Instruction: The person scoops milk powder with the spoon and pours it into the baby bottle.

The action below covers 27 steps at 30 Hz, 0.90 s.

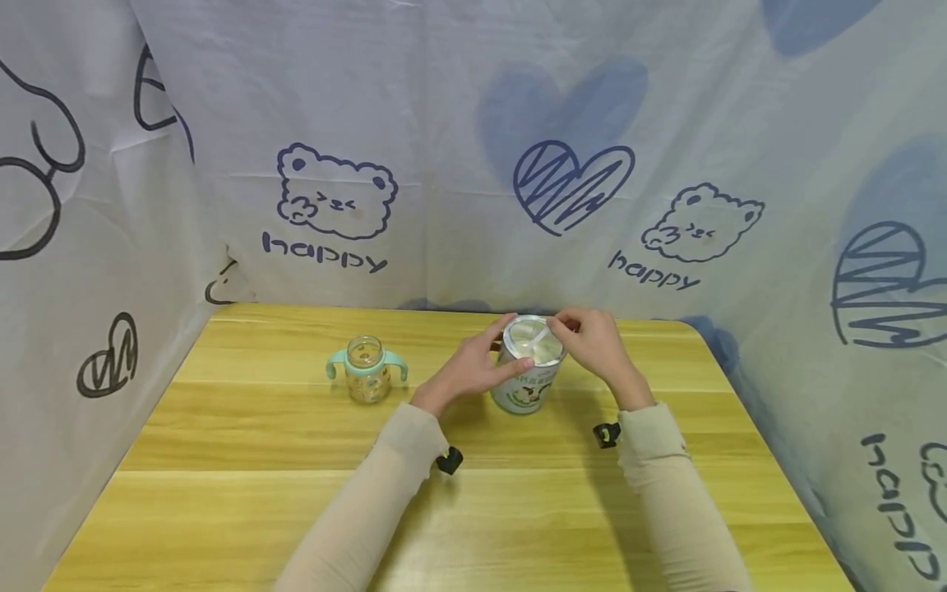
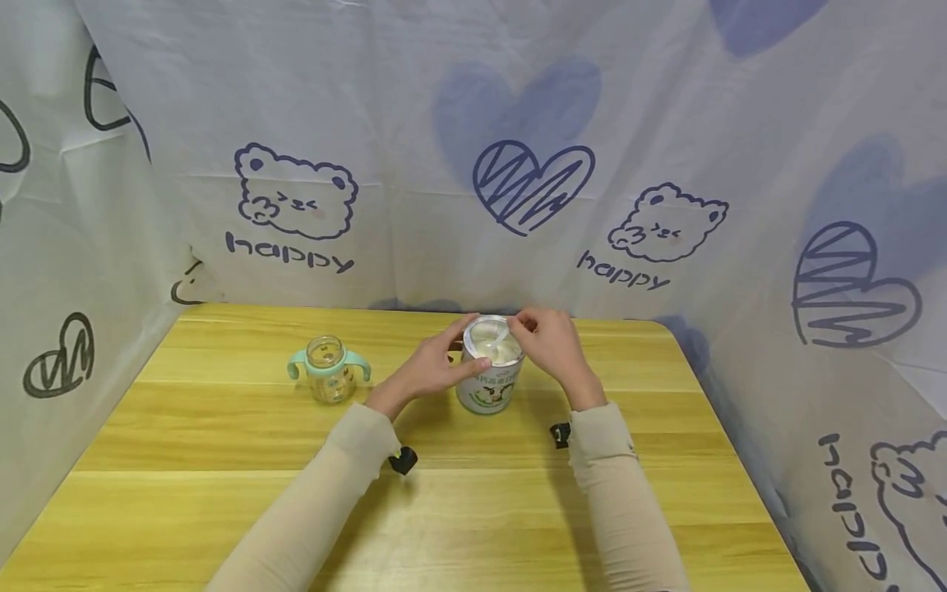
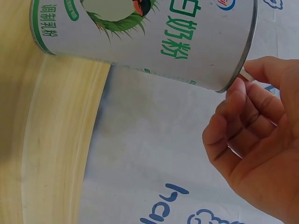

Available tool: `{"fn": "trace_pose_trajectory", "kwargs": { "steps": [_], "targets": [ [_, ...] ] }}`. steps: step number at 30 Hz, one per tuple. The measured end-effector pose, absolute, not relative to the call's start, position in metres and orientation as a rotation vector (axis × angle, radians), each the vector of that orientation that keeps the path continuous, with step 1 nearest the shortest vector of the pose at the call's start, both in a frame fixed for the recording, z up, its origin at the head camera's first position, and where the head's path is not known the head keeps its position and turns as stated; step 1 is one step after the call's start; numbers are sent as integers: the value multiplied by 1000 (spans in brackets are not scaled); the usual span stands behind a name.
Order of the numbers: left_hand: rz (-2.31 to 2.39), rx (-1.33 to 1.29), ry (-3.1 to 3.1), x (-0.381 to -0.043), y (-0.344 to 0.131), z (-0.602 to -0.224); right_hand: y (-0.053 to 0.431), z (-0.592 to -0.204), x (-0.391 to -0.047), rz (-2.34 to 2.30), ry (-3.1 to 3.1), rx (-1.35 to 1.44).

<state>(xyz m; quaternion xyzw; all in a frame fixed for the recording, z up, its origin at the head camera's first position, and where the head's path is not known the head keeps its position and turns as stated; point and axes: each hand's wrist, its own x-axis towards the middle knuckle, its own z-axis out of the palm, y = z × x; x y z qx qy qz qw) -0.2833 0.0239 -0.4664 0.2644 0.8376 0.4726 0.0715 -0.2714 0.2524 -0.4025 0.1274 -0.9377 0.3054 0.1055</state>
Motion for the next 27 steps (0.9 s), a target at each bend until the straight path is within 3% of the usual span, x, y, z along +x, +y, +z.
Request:
{"fn": "trace_pose_trajectory", "kwargs": {
  "steps": [27],
  "targets": [
    [1335,794,2560,-283,21,-459,263,-392,-268,1154,-2719,123]
  ]
}}
